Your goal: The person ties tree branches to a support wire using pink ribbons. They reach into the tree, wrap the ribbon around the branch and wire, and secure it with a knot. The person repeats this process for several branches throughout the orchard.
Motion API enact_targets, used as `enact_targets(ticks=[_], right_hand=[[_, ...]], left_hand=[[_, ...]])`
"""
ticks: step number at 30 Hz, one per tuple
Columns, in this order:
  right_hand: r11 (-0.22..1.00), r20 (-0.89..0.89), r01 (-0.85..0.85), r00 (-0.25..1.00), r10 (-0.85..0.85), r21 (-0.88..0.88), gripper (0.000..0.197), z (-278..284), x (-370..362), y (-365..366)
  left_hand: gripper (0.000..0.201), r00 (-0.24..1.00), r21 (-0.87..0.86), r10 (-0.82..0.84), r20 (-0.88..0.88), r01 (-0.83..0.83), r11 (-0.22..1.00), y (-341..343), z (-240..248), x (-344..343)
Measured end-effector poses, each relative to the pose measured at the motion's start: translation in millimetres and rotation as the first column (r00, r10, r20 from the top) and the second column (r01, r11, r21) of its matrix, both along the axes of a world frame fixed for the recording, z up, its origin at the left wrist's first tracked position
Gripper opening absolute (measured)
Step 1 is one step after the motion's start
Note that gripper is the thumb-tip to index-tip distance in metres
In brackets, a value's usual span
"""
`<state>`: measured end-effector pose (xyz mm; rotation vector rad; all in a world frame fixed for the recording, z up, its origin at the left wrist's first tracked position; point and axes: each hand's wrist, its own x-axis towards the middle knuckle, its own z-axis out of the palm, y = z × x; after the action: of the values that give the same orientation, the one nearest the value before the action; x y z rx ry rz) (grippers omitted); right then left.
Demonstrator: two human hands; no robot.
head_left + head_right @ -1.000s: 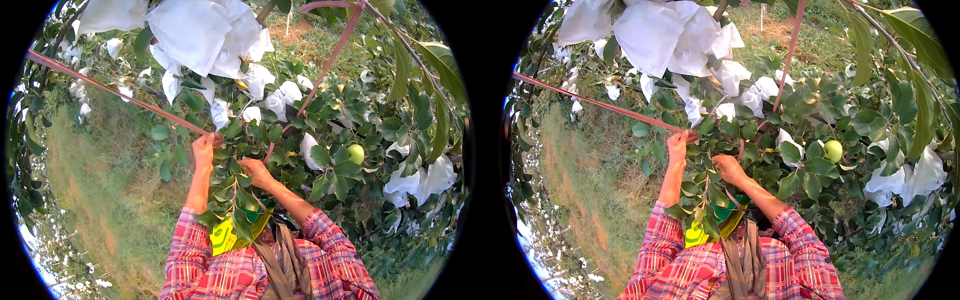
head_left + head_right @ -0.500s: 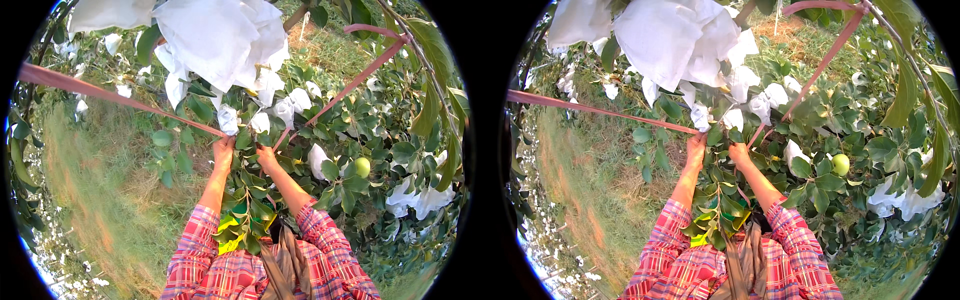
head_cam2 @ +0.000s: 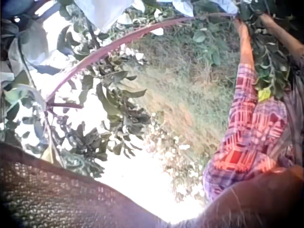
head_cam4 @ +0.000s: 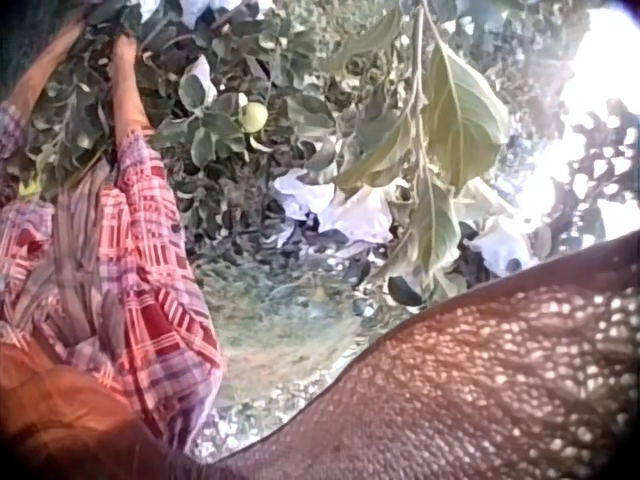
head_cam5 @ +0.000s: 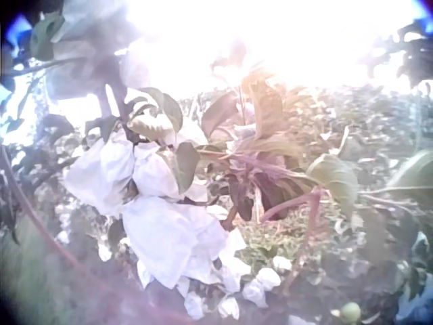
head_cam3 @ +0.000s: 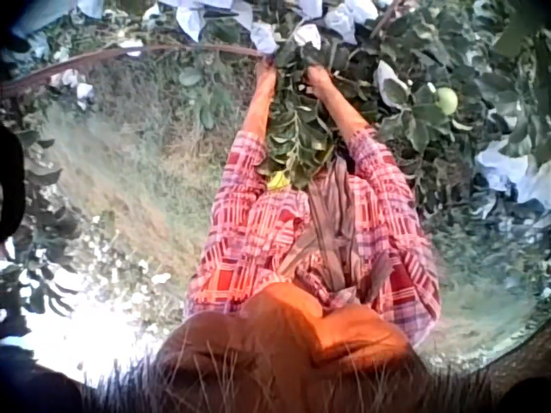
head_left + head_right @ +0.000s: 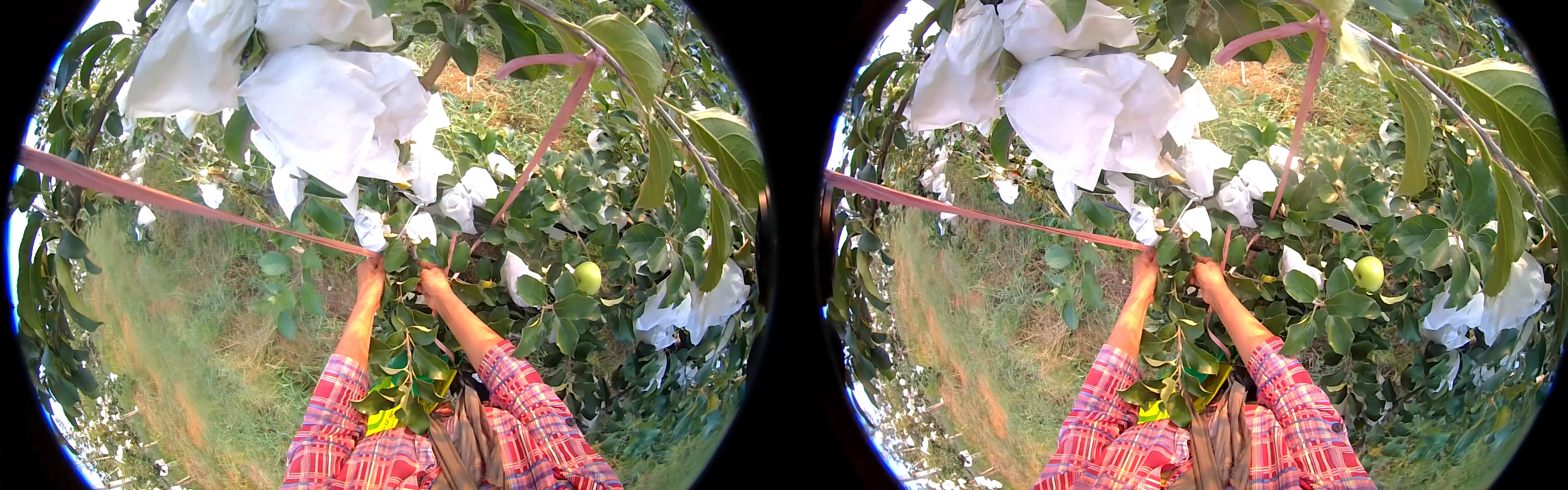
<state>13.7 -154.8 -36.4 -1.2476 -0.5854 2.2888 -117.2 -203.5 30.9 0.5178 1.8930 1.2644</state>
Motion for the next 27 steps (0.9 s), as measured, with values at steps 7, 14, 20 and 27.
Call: enact_targets(ticks=[7,14,20,27], right_hand=[[0.929,-0.142,0.288,0.935,-0.326,-0.234,0.021,-29.1,-19.7,-5.7],[0.995,-0.052,0.044,0.997,-0.049,-0.088,0.028,7.6,-13.2,-4.5],[0.983,-0.073,-0.122,0.991,0.113,-0.137,0.032,15.6,-2.6,11.9],[1.0,0.076,0.019,0.997,-0.018,-0.017,0.026,18.8,-13.1,-5.4]], left_hand=[[0.024,0.952,0.058,-0.087,0.295,0.073,0.996,3.1,1.8,-5.7],[0.03,0.884,0.046,-0.072,0.462,0.057,0.997,-11.4,-14.0,-14.6],[0.033,0.863,0.034,-0.074,0.5,0.066,0.997,-9.3,0.3,-6.3],[0.031,0.88,-0.018,-0.032,0.473,0.046,0.999,-10.3,-5.7,-7.5]])
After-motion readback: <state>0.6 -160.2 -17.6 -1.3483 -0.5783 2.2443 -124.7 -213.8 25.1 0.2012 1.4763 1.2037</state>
